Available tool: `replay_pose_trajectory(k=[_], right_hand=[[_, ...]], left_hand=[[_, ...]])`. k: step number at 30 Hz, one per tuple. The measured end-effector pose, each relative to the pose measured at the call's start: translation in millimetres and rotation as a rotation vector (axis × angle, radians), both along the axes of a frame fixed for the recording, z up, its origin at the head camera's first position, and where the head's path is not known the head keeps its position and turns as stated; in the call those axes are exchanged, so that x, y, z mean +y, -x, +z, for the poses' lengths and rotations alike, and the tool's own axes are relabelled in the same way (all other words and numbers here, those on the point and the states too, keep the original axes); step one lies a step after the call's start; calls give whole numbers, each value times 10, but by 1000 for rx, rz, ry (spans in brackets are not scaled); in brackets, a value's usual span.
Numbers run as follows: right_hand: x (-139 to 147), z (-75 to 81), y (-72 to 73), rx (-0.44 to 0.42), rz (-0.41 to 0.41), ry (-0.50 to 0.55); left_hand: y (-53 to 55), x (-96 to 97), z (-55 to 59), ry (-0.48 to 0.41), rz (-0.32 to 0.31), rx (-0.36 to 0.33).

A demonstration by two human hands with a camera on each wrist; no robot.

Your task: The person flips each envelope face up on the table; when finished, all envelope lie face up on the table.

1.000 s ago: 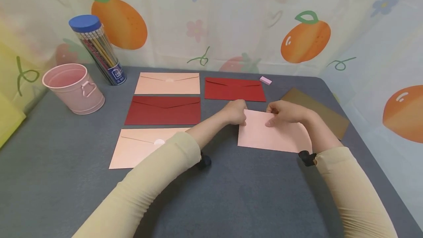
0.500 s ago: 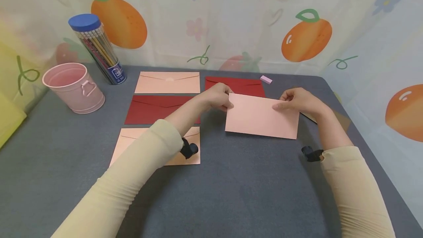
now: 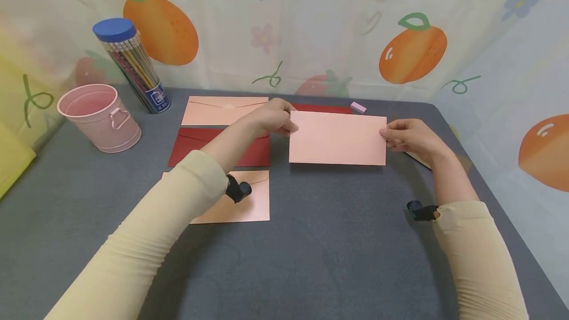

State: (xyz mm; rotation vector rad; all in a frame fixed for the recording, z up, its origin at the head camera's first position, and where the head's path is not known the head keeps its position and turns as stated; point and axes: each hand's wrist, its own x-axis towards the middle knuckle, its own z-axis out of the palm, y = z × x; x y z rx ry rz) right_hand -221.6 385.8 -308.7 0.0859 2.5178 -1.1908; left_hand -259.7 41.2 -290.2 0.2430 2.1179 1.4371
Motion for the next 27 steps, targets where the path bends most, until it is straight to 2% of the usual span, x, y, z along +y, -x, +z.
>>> replay_pose_trajectory(k=[8,14,16,21,27], right_hand=[[2,-68,-15,4,18,97],[-38,-88,-15,-7,24,227],[-53,-89,-5,-12,41,270],[-98,-91,19,-29,73,364],[-144,-120,39,-32,61,385]], left_hand=[[56,-158,-14,-32,86,-12],[70,-267,-54,-199,214,-83],[81,-307,-76,-242,237,-108],[95,-415,-122,-266,238,-132],[92,-518,-174,-245,204,-137]])
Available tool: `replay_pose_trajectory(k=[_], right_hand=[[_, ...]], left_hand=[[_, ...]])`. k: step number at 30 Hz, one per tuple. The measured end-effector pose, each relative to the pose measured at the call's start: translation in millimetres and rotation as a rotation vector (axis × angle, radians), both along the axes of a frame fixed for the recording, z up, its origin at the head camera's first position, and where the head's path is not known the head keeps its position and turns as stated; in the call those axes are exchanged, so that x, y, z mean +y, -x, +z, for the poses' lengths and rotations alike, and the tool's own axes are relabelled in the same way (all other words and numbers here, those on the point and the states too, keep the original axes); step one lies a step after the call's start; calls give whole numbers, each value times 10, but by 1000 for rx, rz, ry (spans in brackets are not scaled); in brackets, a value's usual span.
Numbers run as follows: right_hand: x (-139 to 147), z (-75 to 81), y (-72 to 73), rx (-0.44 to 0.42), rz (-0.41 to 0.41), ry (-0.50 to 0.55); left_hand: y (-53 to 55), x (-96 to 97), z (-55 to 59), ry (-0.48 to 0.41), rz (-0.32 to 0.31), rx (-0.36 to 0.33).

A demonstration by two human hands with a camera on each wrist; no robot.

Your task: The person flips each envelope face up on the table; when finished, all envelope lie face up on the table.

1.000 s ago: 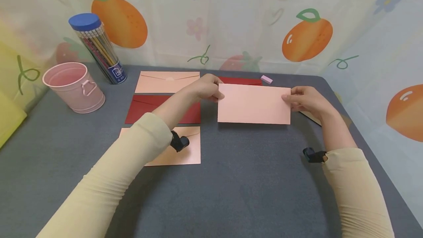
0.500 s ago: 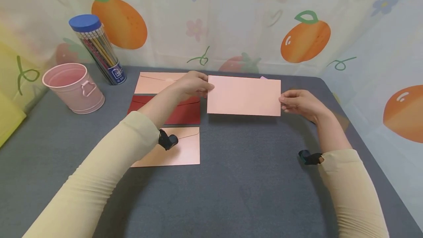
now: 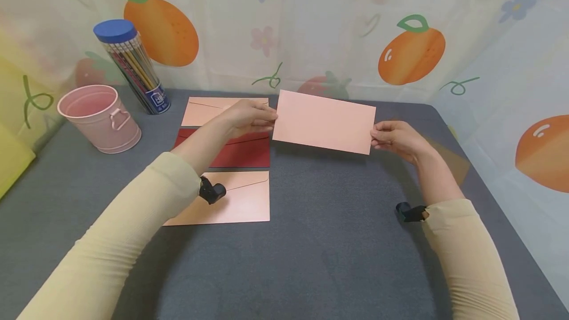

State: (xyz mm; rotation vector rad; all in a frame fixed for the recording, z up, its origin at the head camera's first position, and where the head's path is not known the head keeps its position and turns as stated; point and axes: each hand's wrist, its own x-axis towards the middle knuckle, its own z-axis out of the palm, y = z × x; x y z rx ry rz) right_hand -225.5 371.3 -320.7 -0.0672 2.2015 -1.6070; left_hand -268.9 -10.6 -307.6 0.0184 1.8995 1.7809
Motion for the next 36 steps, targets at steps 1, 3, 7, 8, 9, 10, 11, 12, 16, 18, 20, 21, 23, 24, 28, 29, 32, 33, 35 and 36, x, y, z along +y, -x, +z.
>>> replay_pose_trajectory(k=[1,3,7,8,9,10,11,12,16,18,20,21,23,24,28,29,32,33,35,36], right_hand=[[-6,-4,1,-2,-4,-10],[-14,-13,3,-3,-6,-23],[-15,-24,-2,-26,-30,-19],[-11,-23,-7,-34,-37,-4],[-8,-21,-11,-42,-43,19],[-4,-19,-15,-52,-49,53],[0,-16,-17,-62,-50,93],[3,-14,-18,-66,-48,127],[11,-10,-21,-77,0,274],[13,-10,-27,-80,29,329],[15,-12,-35,-95,58,385],[18,-14,-38,-102,69,398],[26,-17,-41,-110,86,401],[30,-15,-43,-116,88,393],[31,-6,-55,-141,94,320],[27,-4,-59,-152,88,312],[17,-5,-57,-156,89,256],[14,-9,-56,-160,84,260],[8,-17,-53,-165,71,239],[6,-24,-50,-157,69,213]], left_hand=[[0,-13,-10,5,-8,-3],[0,-38,-29,11,-30,-10],[-1,-83,-56,7,-77,-9],[0,-93,-60,1,-83,-8],[-1,-101,-62,-4,-89,-4],[1,-110,-63,-13,-93,0],[1,-119,-62,-23,-93,4],[2,-128,-60,-34,-92,6],[4,-163,-42,-75,-89,14],[6,-181,-34,-85,-93,11],[8,-195,-29,-86,-104,8],[9,-202,-28,-86,-113,9],[12,-219,-34,-81,-136,13],[14,-228,-40,-77,-148,15],[9,-255,-71,-55,-179,11],[6,-259,-78,-52,-177,9],[-22,-253,-89,-40,-162,13],[-31,-248,-92,-36,-154,16],[-46,-234,-98,-21,-143,23],[-54,-224,-101,-10,-139,26]])
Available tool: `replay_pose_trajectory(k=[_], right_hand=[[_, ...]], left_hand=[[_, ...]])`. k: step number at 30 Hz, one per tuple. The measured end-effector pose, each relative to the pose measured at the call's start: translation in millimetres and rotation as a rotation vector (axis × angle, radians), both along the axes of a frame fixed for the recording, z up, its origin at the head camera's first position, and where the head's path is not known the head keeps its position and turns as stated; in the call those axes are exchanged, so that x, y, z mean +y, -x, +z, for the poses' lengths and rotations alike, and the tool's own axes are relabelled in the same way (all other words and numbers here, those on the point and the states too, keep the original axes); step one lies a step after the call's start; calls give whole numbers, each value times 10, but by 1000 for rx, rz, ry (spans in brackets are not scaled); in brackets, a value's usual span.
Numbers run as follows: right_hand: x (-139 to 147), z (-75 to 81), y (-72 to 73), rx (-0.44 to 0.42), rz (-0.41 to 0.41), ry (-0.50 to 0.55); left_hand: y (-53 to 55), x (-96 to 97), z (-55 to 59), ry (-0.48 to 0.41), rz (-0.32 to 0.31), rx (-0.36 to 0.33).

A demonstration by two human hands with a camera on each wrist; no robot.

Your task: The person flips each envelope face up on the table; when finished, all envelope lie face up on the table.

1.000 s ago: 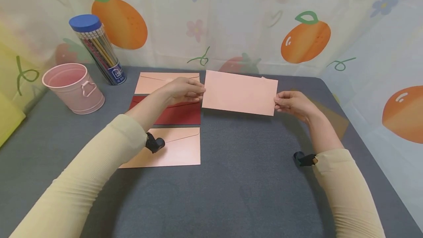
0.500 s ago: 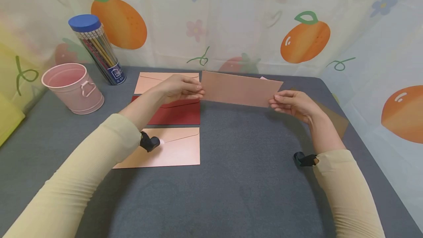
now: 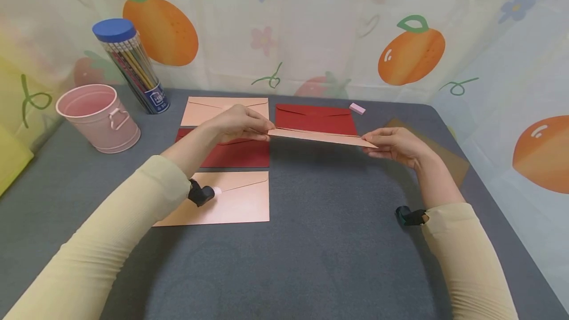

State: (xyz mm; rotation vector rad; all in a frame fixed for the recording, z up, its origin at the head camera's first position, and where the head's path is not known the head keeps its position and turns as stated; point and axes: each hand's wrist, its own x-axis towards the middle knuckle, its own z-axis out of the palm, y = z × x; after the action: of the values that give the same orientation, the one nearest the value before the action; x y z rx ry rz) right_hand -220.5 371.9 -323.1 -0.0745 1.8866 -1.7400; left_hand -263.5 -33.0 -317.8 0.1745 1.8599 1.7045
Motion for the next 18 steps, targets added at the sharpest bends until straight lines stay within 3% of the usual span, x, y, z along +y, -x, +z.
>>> replay_pose_trajectory(k=[10,18], right_hand=[[-41,-49,36,1,-47,-256],[-97,-92,62,0,-15,-427]], left_hand=[[-55,112,-62,145,19,34],[-101,221,-120,248,34,45]])
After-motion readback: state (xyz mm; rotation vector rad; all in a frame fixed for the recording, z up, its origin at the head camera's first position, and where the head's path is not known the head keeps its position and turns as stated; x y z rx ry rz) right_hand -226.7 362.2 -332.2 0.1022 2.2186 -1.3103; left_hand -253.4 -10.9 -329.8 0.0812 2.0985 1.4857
